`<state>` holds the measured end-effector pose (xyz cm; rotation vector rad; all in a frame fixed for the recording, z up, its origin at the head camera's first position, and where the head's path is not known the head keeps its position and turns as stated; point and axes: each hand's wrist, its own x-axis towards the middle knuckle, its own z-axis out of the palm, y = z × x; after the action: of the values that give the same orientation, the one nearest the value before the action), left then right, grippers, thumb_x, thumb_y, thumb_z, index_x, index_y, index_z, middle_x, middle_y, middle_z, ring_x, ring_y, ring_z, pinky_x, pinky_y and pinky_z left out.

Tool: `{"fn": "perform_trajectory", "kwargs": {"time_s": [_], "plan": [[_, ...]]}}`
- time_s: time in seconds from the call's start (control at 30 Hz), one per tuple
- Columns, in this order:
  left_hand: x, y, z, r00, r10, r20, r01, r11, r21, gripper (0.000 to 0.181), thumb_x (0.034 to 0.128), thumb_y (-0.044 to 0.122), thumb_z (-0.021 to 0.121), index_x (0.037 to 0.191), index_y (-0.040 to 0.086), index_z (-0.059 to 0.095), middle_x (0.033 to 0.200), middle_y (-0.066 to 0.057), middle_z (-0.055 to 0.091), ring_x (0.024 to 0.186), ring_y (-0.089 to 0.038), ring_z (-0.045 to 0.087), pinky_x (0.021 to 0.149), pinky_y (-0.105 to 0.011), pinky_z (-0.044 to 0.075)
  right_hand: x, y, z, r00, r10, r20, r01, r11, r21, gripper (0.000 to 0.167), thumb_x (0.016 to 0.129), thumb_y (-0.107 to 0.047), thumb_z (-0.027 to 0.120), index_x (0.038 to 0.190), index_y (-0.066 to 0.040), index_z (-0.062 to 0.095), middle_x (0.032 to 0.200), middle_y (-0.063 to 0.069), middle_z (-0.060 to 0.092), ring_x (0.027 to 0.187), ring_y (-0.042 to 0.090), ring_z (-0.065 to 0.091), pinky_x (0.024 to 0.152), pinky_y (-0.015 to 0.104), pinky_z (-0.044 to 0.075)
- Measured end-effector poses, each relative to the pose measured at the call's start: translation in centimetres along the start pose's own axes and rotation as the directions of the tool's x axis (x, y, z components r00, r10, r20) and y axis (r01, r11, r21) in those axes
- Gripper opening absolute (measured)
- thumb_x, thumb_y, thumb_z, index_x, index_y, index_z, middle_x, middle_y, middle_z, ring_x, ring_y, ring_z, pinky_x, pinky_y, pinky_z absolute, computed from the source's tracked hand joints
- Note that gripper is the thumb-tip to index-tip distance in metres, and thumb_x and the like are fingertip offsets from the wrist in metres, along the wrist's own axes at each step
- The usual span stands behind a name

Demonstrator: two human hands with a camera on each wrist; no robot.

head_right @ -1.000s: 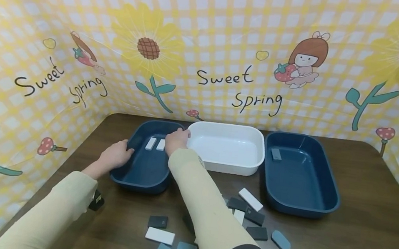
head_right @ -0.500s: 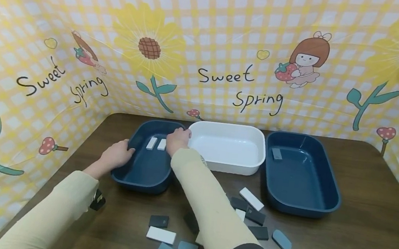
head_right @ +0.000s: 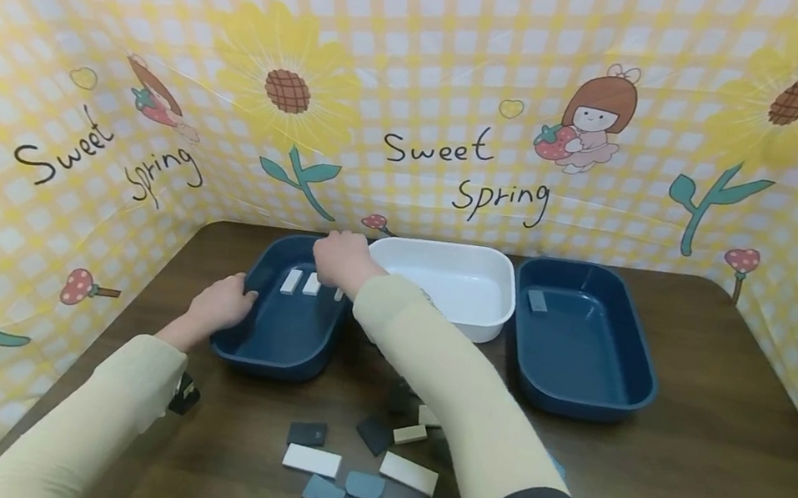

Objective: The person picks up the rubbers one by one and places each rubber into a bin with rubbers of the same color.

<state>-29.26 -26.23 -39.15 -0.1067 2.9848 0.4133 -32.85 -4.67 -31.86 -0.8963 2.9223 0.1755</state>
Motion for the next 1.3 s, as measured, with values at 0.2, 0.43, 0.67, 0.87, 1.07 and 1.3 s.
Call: {"fn": "perform_trajectory", "kwargs": {"time_s": [0.2, 0.43, 0.67, 0.87, 1.07, 1.3], "plan": [[0.0, -0.2, -0.2, 1.0, -0.015, 0.005, 0.015, 1.0, -0.005, 0.047, 0.1015, 0.02, 0.039, 0.136, -0.012, 0.042, 0.125, -0.033, 0.054, 0.103, -0.043, 0.059, 0.084, -0.057, 0.047, -2.3, 0.8, -1.4, 0.991, -0.116, -0.068, 0.112, 0.992, -0.063, 0.032, 0.097, -0.032, 0.057, 0.121, -0.013, 0.066, 0.11, 0.006, 0.059, 0.094, 0.019, 0.055, 0.075, 0.034, 0.05], [-0.2, -0.1, -0.5, 1.0, -0.019, 0.012, 0.019, 1.0, -0.016, 0.044, 0.1019, 0.02, 0.038, 0.132, -0.011, 0.044, 0.119, -0.031, 0.056, 0.095, -0.039, 0.059, 0.08, -0.055, 0.048, -6.7, 2.3, -0.7, 0.965, -0.241, -0.102, 0.226, 0.964, -0.137, 0.036, 0.095, -0.034, 0.062, 0.123, -0.011, 0.066, 0.114, 0.007, 0.062, 0.097, 0.02, 0.06, 0.078, 0.033, 0.051], [-0.1, 0.3, -0.9, 1.0, -0.012, 0.009, 0.013, 1.0, -0.019, 0.042, 0.1022, 0.02, 0.039, 0.129, -0.011, 0.045, 0.117, -0.031, 0.057, 0.093, -0.039, 0.06, 0.079, -0.054, 0.049, -11.1, 3.6, 0.9, 0.938, -0.321, -0.134, 0.309, 0.946, -0.103, 0.03, 0.093, -0.028, 0.066, 0.115, -0.008, 0.067, 0.102, 0.006, 0.063, 0.088, 0.021, 0.06, 0.073, 0.035, 0.052], [0.1, 0.4, -0.8, 1.0, -0.016, 0.011, 0.016, 0.999, -0.028, 0.04, 0.102, 0.02, 0.038, 0.126, -0.011, 0.048, 0.112, -0.03, 0.059, 0.09, -0.037, 0.059, 0.076, -0.052, 0.049, -14.5, 3.9, 3.1, 0.901, -0.403, -0.163, 0.392, 0.915, -0.095, 0.029, 0.09, -0.029, 0.07, 0.112, -0.011, 0.068, 0.097, 0.002, 0.063, 0.083, 0.015, 0.059, 0.07, 0.03, 0.051], [0.1, 0.2, -0.3, 1.0, -0.015, 0.025, 0.016, 0.999, -0.044, 0.04, 0.1021, 0.02, 0.038, 0.127, -0.011, 0.047, 0.111, -0.029, 0.058, 0.088, -0.036, 0.059, 0.075, -0.051, 0.049, -16.7, 3.9, 6.3, 0.883, -0.464, -0.074, 0.454, 0.883, -0.115, 0.036, 0.085, -0.026, 0.076, 0.117, -0.013, 0.068, 0.109, 0.003, 0.063, 0.091, 0.014, 0.06, 0.073, 0.025, 0.051], [0.0, 0.0, 0.1, 1.0, -0.018, 0.014, 0.018, 0.998, -0.052, 0.038, 0.1018, 0.019, 0.039, 0.124, -0.01, 0.049, 0.108, -0.027, 0.059, 0.086, -0.035, 0.059, 0.073, -0.051, 0.05, -17.1, 3.7, 8.2, 0.882, -0.471, 0.015, 0.469, 0.874, -0.128, 0.04, 0.084, -0.018, 0.078, 0.122, -0.019, 0.068, 0.118, 0.002, 0.063, 0.098, 0.015, 0.059, 0.082, 0.027, 0.05]]}}
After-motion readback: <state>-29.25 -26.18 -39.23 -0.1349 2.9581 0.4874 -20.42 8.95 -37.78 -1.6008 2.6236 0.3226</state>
